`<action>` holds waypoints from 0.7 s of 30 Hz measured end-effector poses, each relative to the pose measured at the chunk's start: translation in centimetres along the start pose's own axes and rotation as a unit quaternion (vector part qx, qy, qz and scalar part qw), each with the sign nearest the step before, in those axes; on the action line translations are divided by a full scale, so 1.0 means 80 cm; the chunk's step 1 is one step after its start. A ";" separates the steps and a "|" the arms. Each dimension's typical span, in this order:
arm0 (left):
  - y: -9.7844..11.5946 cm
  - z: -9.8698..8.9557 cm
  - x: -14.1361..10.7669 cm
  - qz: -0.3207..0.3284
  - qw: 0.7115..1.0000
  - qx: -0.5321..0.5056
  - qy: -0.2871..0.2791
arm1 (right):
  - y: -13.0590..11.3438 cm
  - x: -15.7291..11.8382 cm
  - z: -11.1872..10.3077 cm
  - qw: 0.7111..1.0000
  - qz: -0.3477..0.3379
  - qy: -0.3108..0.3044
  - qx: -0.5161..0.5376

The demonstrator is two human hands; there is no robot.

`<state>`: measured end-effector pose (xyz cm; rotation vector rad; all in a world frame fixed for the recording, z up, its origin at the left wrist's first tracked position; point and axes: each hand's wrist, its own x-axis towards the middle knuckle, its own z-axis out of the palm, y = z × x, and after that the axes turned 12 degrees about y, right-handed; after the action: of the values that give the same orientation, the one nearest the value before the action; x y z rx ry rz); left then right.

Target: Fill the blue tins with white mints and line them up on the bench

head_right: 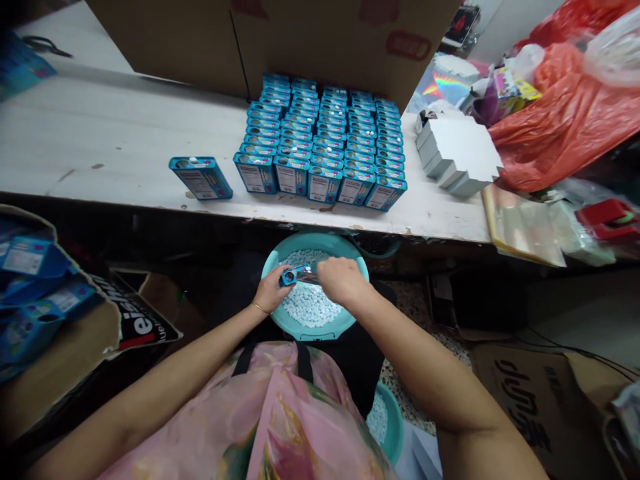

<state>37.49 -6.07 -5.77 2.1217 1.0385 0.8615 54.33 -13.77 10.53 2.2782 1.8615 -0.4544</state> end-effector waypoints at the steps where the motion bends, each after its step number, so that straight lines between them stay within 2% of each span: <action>1: 0.000 -0.003 0.001 -0.010 1.000 -0.003 0.004 | 0.014 0.000 0.008 1.000 0.007 0.021 0.005; 3: 0.002 -0.010 0.002 -0.032 0.999 -0.012 0.015 | 0.041 0.007 0.037 0.998 0.018 0.058 0.013; 6: 0.005 -0.019 0.005 -0.057 0.997 -0.028 0.039 | 0.056 0.027 0.107 0.996 0.056 0.061 0.034; 9: 0.007 -0.024 0.006 -0.067 0.996 -0.040 0.049 | 0.031 0.043 0.179 0.998 0.054 0.025 0.029; 11: 0.007 -0.025 0.006 -0.074 0.995 -0.040 0.051 | 0.008 0.045 0.212 0.999 0.025 0.001 0.038; 13: 0.007 -0.025 0.006 -0.085 0.994 -0.037 0.057 | -0.006 0.042 0.231 0.998 -0.002 -0.021 0.058; 15: 0.007 -0.025 0.007 -0.095 0.993 -0.035 0.062 | -0.006 0.040 0.241 0.996 -0.022 -0.043 0.080; 21: 0.005 -0.023 0.007 -0.101 0.992 -0.042 0.061 | 0.038 0.044 0.240 0.984 -0.032 -0.081 0.153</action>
<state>36.49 -5.34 -4.23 1.8749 1.2339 0.9281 55.42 -17.21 -8.90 2.2828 1.8970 -0.9674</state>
